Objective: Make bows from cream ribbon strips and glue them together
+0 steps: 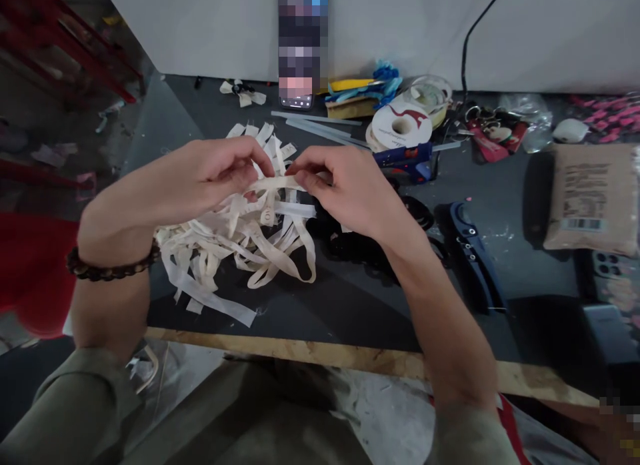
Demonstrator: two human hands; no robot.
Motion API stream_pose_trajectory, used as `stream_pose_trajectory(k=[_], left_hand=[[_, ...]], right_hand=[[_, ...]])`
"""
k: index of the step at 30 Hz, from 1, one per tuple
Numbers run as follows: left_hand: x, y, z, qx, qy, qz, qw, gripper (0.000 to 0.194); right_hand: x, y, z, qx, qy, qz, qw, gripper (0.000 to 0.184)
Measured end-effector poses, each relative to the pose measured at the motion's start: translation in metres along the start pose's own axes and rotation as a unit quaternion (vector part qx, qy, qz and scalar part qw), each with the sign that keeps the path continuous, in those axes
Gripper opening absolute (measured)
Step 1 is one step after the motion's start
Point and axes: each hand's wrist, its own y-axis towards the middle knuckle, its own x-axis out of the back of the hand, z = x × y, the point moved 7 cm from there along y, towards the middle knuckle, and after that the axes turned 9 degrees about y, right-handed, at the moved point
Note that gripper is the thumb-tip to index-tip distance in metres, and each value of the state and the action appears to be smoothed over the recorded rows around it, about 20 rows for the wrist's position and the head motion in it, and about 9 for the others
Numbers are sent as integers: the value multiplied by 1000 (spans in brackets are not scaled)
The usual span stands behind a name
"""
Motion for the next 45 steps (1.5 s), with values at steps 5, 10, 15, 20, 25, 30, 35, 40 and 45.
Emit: stream_pose_trajectory(k=[5, 10, 15, 20, 25, 30, 35, 40, 45], left_hand=[[-10, 0, -20, -26, 0, -58, 998, 17], [-21, 3, -23, -48, 29, -63, 996, 16], [-11, 4, -12, -5, 45, -88, 995, 26], [-4, 4, -7, 0, 45, -46, 998, 21], [-5, 2, 3, -14, 67, 52, 996, 24], [0, -5, 12, -41, 78, 101, 991, 30], [8, -9, 14, -27, 94, 108, 989, 32], [6, -10, 12, -27, 124, 135, 983, 25], [11, -12, 17, -30, 116, 100, 988, 24]], right_hand=[[-3, 1, -2, 16, 23, 9, 1000, 31], [-1, 1, -9, 5, 78, 19, 997, 55], [2, -3, 5, 6, 69, 22, 997, 55], [-4, -5, 22, 17, 20, 42, 999, 53], [-9, -5, 19, 4, -17, 67, 998, 48], [-10, -5, 15, -8, -23, 104, 994, 46], [-16, -4, 7, -12, -15, 133, 991, 42], [-18, -1, 1, -7, -29, 155, 988, 31], [-10, -3, 5, -25, 9, 175, 984, 31]])
